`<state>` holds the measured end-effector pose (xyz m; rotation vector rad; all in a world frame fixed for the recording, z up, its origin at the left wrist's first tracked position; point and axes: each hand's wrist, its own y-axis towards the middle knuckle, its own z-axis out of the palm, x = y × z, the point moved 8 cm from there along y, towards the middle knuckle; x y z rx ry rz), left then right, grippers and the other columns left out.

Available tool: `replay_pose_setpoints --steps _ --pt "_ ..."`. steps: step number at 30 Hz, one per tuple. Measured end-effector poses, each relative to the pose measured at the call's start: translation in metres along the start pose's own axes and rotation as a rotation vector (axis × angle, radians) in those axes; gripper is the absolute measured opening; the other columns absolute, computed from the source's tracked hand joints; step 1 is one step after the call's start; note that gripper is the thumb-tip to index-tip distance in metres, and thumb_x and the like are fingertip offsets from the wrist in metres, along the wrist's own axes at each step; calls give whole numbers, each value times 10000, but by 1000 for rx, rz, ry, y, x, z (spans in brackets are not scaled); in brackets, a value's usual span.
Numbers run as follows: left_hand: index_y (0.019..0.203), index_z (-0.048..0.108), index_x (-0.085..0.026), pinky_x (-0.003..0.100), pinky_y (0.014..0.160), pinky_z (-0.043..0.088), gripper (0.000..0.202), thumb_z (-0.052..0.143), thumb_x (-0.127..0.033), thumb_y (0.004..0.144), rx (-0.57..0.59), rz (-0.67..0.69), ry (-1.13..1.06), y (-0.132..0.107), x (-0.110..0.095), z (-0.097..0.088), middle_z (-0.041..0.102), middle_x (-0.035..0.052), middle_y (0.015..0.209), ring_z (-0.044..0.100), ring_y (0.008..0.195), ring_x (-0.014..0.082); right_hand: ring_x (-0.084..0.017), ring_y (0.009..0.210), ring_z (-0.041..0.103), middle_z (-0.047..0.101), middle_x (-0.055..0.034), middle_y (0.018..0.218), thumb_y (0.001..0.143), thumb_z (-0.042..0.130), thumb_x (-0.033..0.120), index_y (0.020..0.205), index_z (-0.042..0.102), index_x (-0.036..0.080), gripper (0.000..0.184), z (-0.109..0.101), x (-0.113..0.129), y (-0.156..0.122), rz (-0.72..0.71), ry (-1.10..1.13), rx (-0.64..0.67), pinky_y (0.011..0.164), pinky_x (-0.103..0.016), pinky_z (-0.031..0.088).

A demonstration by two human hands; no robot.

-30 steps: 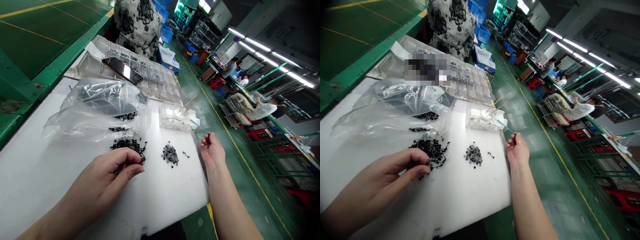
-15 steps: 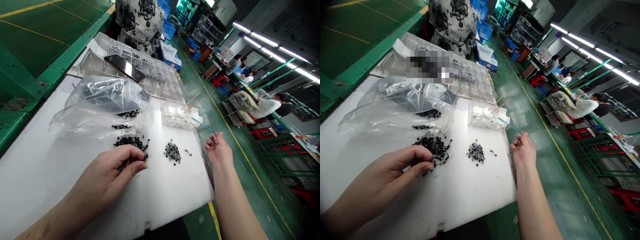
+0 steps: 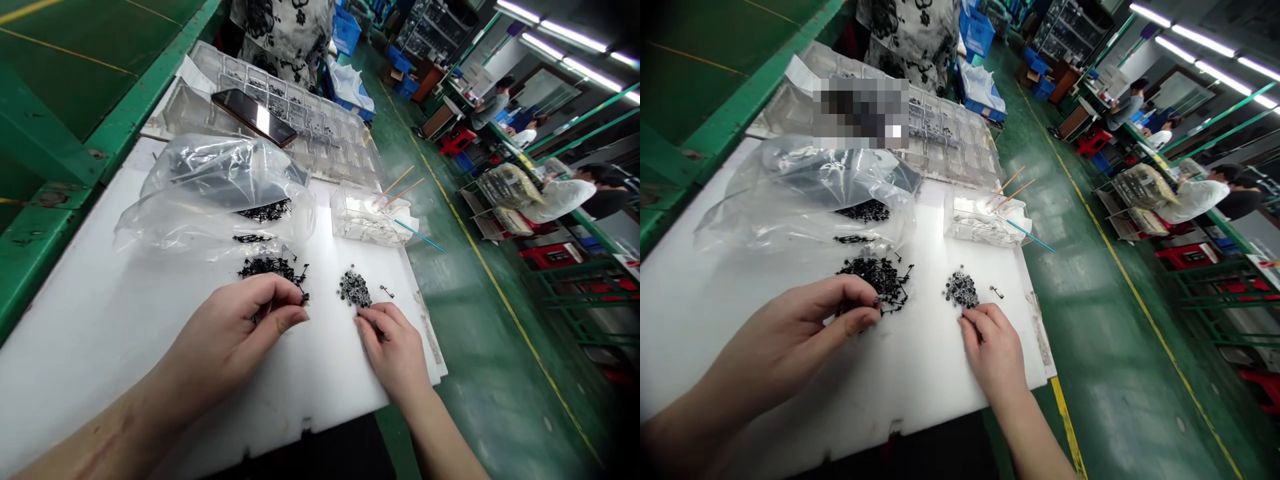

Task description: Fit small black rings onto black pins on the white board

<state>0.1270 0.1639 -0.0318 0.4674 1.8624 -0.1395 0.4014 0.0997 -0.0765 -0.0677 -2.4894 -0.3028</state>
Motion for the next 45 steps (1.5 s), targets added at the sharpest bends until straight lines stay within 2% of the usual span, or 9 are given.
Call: replay_pose_setpoints --steps 3,7,12,15,17,26,30,35,45 --pt "925 722 -247 265 620 472 136 692 -281 1053 9 45 -18 -1 -5 4 748 -34 790 666 681 150 -246 854 739 791 -74 972 980 737 363 942 829 262 142 -1 1 1 -20 -20 -15 805 -389 613" --pt "928 704 -236 244 628 458 134 684 -208 1057 49 78 -31 -1 -9 10 720 -51 805 621 681 128 -194 746 703 776 -46 891 1010 726 337 936 767 248 123 -11 17 2 -11 35 -3 662 -307 580" --pt "932 689 -232 219 636 434 140 686 -154 1049 60 153 -52 -4 -12 13 707 -68 841 596 709 109 -115 667 685 786 -15 919 944 864 277 862 781 251 120 -4 47 11 185 640 97 617 -219 585" --pt "935 685 -229 216 648 435 142 692 -143 1048 49 167 -58 -4 -12 12 705 -73 843 596 715 105 -87 596 674 800 5 884 903 923 264 977 860 303 105 12 61 18 304 953 208 577 -194 582" --pt "939 687 -227 215 659 438 141 698 -138 1048 43 171 -66 -4 -12 12 707 -75 848 602 726 103 -97 615 701 797 4 835 922 920 281 1060 888 339 153 18 70 20 315 1028 283 604 -201 605" --pt "960 690 -221 206 713 464 140 718 -120 1052 38 216 -29 -5 -14 11 713 -85 872 605 749 91 -90 766 722 761 13 1034 989 855 221 1051 888 388 181 1 104 19 77 740 267 639 -196 602" --pt "954 687 -217 212 709 465 140 717 -120 1051 30 229 -19 -5 -14 11 711 -81 866 608 753 95 -70 716 699 773 38 932 966 878 199 1099 867 395 237 2 107 18 96 686 228 618 -151 583" --pt "955 687 -210 216 713 462 139 708 -113 1051 24 240 -12 -6 -14 11 711 -72 876 607 750 97 -100 919 740 758 14 1014 939 889 156 1001 864 332 188 -2 115 22 -14 666 176 773 -166 625" --pt "963 680 -211 230 763 480 153 676 -102 1070 34 259 5 -7 -15 14 715 -62 897 613 772 109 -95 909 696 699 13 1003 904 906 123 1024 877 336 246 7 115 27 -18 694 202 748 -164 594"
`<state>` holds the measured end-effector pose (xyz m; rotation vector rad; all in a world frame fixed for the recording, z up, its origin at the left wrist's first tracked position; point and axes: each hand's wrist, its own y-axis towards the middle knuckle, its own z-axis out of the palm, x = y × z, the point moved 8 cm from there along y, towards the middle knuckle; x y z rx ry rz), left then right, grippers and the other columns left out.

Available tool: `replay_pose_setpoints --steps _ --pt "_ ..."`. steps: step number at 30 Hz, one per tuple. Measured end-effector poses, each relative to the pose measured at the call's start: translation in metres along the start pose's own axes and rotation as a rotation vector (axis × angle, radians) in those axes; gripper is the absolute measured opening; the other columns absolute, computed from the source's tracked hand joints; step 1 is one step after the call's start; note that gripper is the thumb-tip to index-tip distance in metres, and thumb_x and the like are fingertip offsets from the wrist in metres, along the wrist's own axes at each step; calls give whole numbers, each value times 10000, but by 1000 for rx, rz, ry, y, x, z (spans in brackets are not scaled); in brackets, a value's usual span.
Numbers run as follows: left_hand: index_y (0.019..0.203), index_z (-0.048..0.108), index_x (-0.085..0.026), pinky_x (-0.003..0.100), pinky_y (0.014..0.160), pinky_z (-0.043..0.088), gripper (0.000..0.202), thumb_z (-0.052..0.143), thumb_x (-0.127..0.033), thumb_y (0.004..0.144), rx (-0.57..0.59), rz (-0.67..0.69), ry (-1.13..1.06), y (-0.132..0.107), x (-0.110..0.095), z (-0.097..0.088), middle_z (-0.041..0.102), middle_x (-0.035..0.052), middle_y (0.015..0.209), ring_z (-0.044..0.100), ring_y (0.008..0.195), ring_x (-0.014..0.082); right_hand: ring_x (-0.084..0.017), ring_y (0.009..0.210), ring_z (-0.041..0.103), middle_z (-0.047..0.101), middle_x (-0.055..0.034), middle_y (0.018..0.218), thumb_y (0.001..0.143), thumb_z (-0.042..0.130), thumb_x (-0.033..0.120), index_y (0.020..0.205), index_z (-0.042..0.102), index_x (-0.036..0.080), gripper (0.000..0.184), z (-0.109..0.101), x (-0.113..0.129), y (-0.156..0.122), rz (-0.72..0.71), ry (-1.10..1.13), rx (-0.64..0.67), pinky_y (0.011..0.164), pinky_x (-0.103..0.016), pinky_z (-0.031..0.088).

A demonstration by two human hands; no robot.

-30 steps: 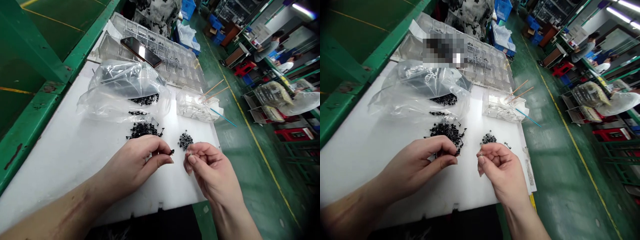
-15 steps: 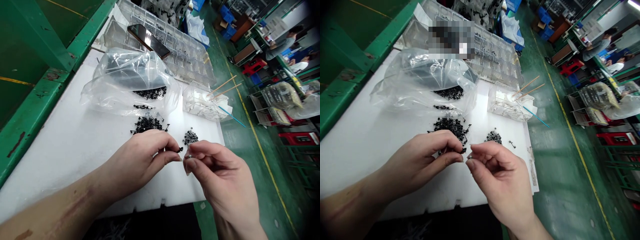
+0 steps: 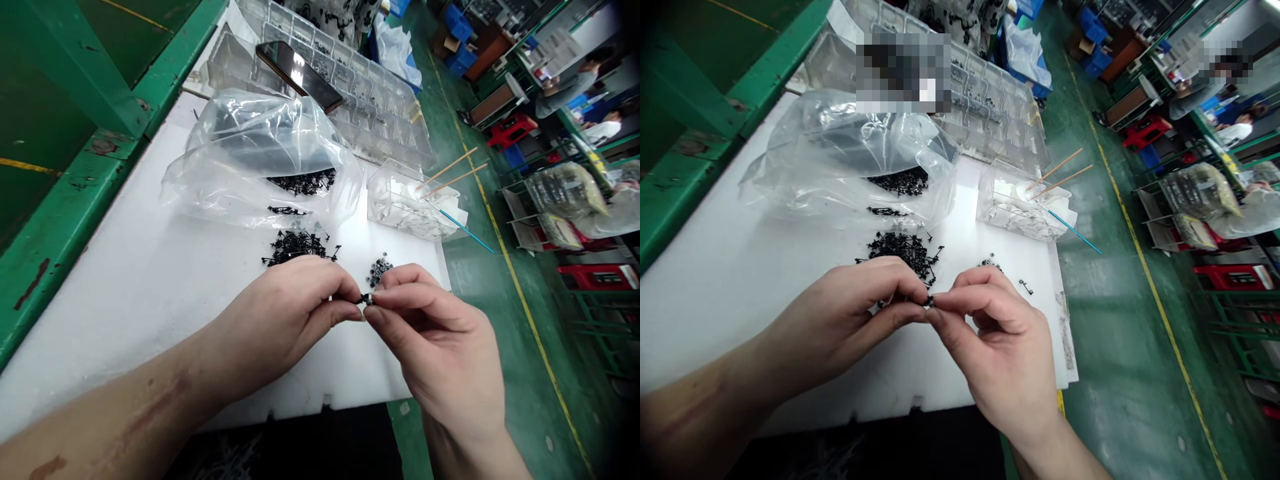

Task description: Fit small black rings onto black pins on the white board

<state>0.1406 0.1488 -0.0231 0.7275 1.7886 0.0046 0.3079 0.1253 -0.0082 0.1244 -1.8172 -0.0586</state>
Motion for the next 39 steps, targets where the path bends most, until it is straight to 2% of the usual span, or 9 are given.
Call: replay_pose_setpoints --steps 4,10,18,21,25,28,31,33,39 --pt "992 688 -204 250 802 495 140 645 -122 1098 11 25 24 -1 -1 1 735 -33 945 642 834 130 -94 885 696 703 17 992 876 930 127 985 875 333 239 0 -3 2 34 6 1 741 -161 590" --pt "1053 721 -182 289 842 506 125 627 -162 1132 10 46 79 -1 -4 0 756 14 1012 655 953 171 -94 758 683 748 11 936 905 931 237 1075 888 341 204 5 -14 3 199 39 65 672 -174 581" --pt "1058 724 -206 325 847 524 132 624 -165 1133 -3 90 104 -5 -3 -2 766 18 1009 655 958 192 -110 847 688 729 1 992 978 860 226 1048 875 333 128 7 -10 -1 117 20 89 747 -205 596" --pt "1034 698 -210 346 876 530 79 686 -209 1113 0 49 115 -5 0 -2 769 18 1004 672 982 206 -121 888 690 726 -4 988 983 849 213 1021 845 309 103 6 -7 -2 62 12 77 763 -210 593" --pt "1139 676 -231 351 928 542 169 801 -306 1052 -19 -1 87 -2 1 -10 770 16 1114 702 1074 220 -131 818 693 719 -18 998 979 845 225 1002 815 274 62 1 -12 -5 58 80 52 716 -248 598" --pt "1115 692 -237 324 844 547 130 780 -313 1057 -58 -91 73 1 6 -24 771 -5 1053 712 963 192 -123 710 693 720 -24 998 977 841 219 990 811 253 47 -7 -21 -10 83 173 35 633 -261 585" --pt "1046 715 -228 304 723 514 79 697 -293 1088 -97 -185 90 3 13 -38 765 -19 941 693 822 165 -127 640 685 730 -30 952 952 860 243 939 805 230 58 -23 -32 -16 117 234 -12 579 -272 579" --pt "1013 730 -226 300 696 494 101 675 -267 1087 -72 -187 127 5 16 -43 763 -23 900 681 778 158 -125 609 670 741 -28 924 909 898 280 903 802 229 110 -43 -42 -20 156 246 -75 573 -280 575" --pt "983 786 -223 371 843 504 84 727 -173 1014 279 48 397 1 26 -20 785 35 1059 692 995 253 -160 619 610 684 -24 699 803 919 640 909 764 216 463 -142 -86 -41 451 -26 -284 581 -288 513"
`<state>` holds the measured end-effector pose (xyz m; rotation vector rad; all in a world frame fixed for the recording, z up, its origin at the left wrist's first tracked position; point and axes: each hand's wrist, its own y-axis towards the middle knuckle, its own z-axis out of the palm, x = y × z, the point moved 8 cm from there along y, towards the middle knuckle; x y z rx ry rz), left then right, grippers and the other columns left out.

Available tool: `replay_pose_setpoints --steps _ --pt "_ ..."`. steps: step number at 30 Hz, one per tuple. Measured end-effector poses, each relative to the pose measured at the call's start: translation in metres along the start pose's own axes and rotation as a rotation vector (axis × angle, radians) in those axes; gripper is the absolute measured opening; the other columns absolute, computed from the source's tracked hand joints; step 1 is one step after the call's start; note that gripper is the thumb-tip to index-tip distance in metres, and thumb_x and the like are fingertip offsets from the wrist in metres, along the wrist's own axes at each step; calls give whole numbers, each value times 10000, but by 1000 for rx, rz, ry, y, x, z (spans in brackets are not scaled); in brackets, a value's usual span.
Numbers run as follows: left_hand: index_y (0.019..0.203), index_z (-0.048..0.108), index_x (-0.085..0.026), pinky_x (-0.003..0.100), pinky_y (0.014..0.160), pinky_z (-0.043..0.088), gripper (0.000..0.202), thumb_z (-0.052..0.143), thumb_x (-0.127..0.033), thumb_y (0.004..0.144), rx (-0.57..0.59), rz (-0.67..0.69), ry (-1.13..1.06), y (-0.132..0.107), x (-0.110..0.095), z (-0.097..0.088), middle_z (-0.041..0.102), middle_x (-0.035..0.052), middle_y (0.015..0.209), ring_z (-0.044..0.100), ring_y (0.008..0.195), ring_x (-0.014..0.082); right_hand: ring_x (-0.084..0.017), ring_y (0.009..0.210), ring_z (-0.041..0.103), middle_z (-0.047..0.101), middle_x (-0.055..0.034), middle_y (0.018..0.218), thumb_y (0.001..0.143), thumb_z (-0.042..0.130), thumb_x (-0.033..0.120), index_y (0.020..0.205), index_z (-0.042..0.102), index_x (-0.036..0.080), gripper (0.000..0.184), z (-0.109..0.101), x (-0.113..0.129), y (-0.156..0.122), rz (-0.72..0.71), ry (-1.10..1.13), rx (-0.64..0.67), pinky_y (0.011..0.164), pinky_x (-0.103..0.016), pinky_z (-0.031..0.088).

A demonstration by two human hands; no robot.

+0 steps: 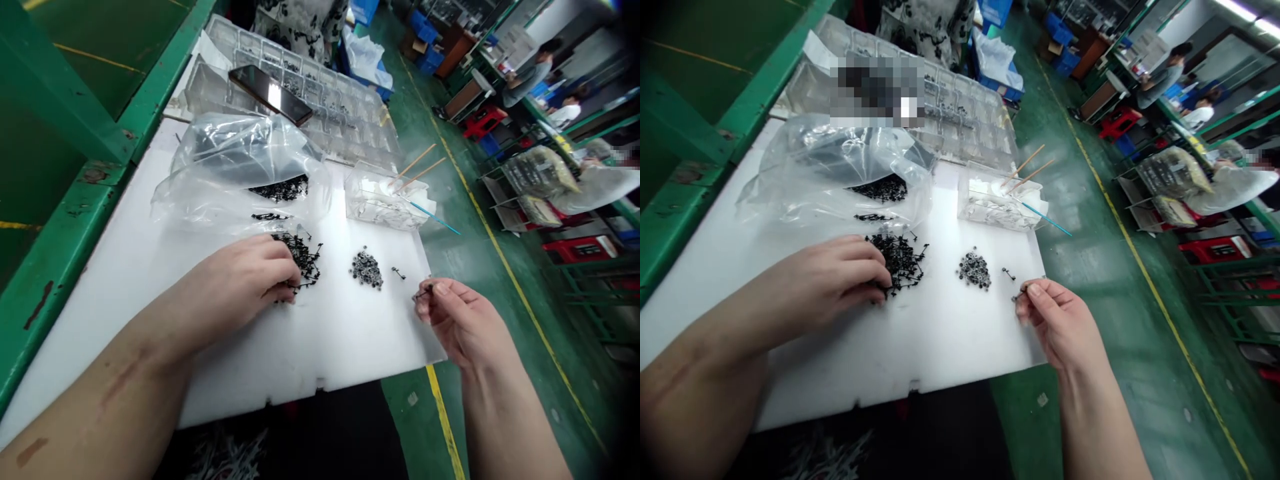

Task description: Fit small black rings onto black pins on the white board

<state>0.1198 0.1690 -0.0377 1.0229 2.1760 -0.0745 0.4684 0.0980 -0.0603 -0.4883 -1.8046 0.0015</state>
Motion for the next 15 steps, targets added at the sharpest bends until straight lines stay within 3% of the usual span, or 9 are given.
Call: replay_pose_setpoints --steps 2,5,9,15 --pt "1036 798 -224 409 868 500 114 746 -140 977 68 31 108 -1 5 15 781 56 1113 665 1017 285 -157 603 581 686 -45 684 795 912 670 851 744 191 510 -27 -9 8 50 -100 -40 572 -292 484" --pt "1097 798 -217 439 871 497 131 757 -165 983 118 53 176 0 9 33 778 84 1162 651 1039 315 -145 560 511 654 -39 638 770 910 682 784 724 177 538 -45 -18 18 82 -222 -65 545 -296 418" --pt "1057 796 -220 448 888 494 150 666 -146 1048 143 83 185 2 8 42 789 77 1149 649 1023 309 -156 590 511 659 -33 667 807 835 690 839 745 174 525 -40 -21 36 62 -357 -96 578 -310 404" --pt "987 742 -221 392 857 501 276 523 -82 1082 112 68 61 3 5 30 773 54 1079 652 999 264 -227 713 640 771 -117 858 912 675 719 1067 815 135 620 -33 -11 47 -17 -573 -197 681 -365 504"
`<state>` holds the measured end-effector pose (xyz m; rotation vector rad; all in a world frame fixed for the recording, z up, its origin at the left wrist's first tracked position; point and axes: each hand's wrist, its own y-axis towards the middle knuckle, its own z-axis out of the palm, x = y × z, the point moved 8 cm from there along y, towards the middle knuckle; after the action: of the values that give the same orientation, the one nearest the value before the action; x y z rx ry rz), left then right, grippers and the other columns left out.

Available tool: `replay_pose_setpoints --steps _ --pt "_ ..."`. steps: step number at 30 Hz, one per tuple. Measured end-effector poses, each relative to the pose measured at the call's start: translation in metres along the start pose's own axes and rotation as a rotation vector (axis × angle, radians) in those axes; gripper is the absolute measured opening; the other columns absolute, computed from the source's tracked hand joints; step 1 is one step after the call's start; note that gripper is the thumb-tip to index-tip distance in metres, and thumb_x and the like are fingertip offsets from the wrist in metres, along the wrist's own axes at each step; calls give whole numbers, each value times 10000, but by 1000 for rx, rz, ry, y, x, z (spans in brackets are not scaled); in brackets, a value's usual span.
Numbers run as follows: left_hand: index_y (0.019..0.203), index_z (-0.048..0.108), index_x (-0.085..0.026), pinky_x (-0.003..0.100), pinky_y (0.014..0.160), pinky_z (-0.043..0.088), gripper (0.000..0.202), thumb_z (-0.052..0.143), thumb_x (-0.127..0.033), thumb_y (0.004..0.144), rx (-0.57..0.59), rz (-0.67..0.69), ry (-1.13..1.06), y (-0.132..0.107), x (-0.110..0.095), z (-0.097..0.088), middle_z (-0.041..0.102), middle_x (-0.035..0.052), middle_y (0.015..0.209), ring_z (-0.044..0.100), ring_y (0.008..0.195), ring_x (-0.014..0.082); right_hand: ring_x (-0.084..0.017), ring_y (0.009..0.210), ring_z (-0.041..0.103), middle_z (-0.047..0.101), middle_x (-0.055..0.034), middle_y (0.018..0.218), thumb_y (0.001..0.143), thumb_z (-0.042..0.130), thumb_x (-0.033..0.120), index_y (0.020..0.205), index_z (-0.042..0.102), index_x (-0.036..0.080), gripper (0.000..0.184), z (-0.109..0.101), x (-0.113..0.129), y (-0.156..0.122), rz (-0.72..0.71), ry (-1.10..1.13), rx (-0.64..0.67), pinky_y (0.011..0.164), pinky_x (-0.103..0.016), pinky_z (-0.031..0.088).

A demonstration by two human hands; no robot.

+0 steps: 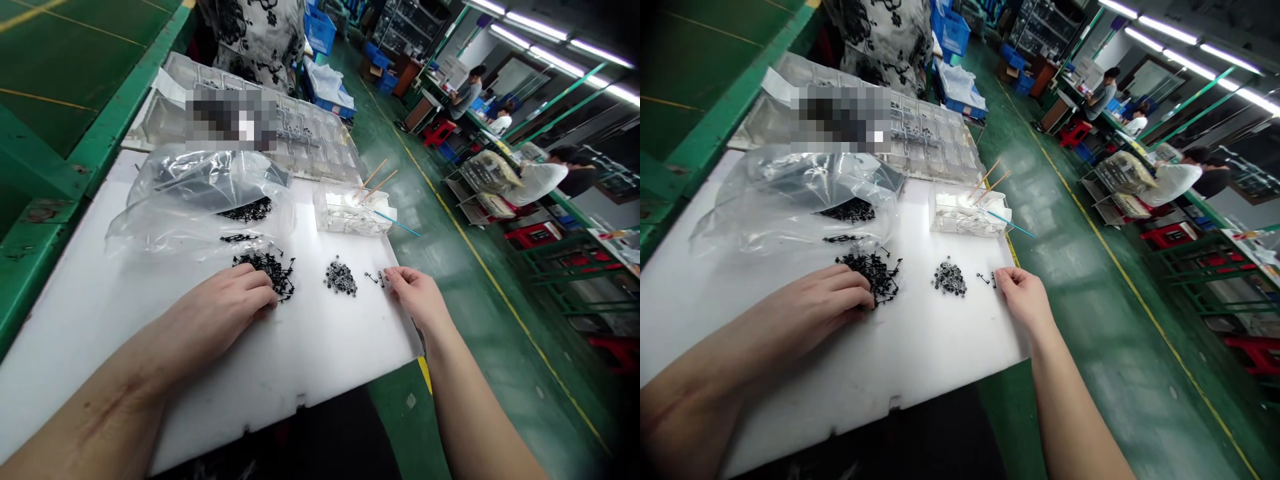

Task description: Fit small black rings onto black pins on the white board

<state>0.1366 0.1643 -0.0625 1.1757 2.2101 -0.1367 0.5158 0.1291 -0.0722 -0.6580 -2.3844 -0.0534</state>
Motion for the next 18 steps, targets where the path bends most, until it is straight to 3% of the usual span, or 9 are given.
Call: replay_pose_setpoints --steps 3,5,8,11,16,18 --pt "914 721 -213 362 807 498 321 486 -57 1068 -29 -6 -51 0 -4 -8 761 45 1014 650 952 241 -298 881 717 810 -178 1053 957 562 708 1245 789 130 684 -13 0 -16 -13 -157 -119 811 -427 552" --pt "914 725 -206 356 801 497 333 480 -23 1045 -47 -22 -52 0 -5 -12 758 40 993 652 941 236 -328 898 727 809 -164 1011 922 604 667 1253 794 146 646 -14 -5 -33 -8 -288 -116 846 -455 549" --pt "974 757 -183 378 853 512 250 564 -41 1045 -55 -63 11 2 -5 -13 771 58 1045 665 1001 260 -352 794 710 794 -141 868 871 668 600 1095 829 192 493 -3 -17 -54 7 -461 -3 781 -469 526" --pt "1061 810 -170 410 906 515 107 716 -127 1030 2 -71 110 5 -5 -7 773 85 1133 651 1052 287 -383 786 712 808 -168 873 921 605 566 982 831 220 418 7 -24 -59 12 -558 73 748 -484 508" --pt "895 811 -175 408 898 492 139 756 -94 993 76 -42 150 7 -12 3 756 78 1103 607 1020 273 -390 881 744 841 -153 944 903 647 479 833 837 248 307 5 -13 -43 -4 -595 65 810 -486 526" --pt "847 784 -170 413 896 484 188 733 -74 1001 79 -36 154 7 -14 4 748 81 1074 598 1009 273 -375 833 733 831 -129 878 900 646 462 793 831 265 290 4 -2 -43 -19 -587 57 770 -474 510"
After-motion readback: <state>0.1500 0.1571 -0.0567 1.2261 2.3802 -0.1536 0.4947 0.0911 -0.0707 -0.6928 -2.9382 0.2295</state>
